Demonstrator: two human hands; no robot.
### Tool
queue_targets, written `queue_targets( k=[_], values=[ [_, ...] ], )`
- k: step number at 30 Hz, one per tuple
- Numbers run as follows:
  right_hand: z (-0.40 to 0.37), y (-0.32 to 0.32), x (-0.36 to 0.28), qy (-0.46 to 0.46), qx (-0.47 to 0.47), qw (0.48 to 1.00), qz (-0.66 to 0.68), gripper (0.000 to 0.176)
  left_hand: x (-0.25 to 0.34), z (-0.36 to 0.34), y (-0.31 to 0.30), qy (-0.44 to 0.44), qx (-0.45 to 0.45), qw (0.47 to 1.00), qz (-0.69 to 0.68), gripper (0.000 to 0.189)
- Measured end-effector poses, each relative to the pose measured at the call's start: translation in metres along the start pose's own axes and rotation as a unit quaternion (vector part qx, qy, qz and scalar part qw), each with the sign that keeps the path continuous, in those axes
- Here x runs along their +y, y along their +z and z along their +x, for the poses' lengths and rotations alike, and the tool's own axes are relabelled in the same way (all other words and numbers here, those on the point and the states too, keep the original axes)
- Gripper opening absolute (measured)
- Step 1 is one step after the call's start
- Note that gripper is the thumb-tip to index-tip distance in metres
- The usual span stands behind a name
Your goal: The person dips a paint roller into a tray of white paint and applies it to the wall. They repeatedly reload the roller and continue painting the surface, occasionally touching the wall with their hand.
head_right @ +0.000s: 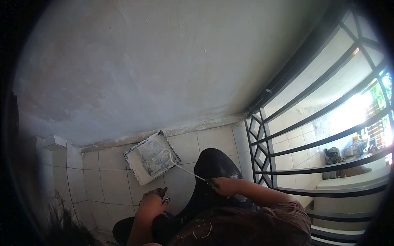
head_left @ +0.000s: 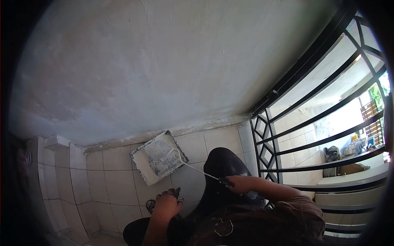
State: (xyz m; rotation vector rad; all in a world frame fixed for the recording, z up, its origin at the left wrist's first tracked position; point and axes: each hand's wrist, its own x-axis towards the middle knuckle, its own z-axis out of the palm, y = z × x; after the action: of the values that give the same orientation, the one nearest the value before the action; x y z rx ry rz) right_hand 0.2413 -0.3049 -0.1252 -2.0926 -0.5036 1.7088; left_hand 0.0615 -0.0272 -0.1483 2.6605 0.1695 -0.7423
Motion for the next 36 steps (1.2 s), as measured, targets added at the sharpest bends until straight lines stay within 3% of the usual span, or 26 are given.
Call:
queue_targets(
  k=[1,4,13,16,36],
  values=[
    [0.000,0.002,-0.001,-0.001,-0.003,1.000,0.002,0.035,0.001,0.000,-0.002,-0.002,-0.010,1.000,0.006,0.052],
    [0.033,0.022,0.027,-0.145,0.048,0.984,-0.090,0.034,0.001,-0.002,-0.001,-0.009,-0.006,1.000,0.016,0.053],
    [0.023,0.039,-0.015,-0.103,0.070,0.991,-0.053,0.030,0.004,-0.008,-0.005,0.018,-0.001,1.000,0.014,0.053],
    [0.031,0.048,-0.007,-0.132,0.092,0.985,-0.058,0.029,0.007,-0.011,-0.006,0.022,0.001,1.000,0.022,0.053],
    [0.033,0.064,-0.003,-0.097,0.092,0.991,-0.030,0.032,-0.001,-0.005,-0.010,0.031,0.008,0.999,0.034,0.054]
  ],
)
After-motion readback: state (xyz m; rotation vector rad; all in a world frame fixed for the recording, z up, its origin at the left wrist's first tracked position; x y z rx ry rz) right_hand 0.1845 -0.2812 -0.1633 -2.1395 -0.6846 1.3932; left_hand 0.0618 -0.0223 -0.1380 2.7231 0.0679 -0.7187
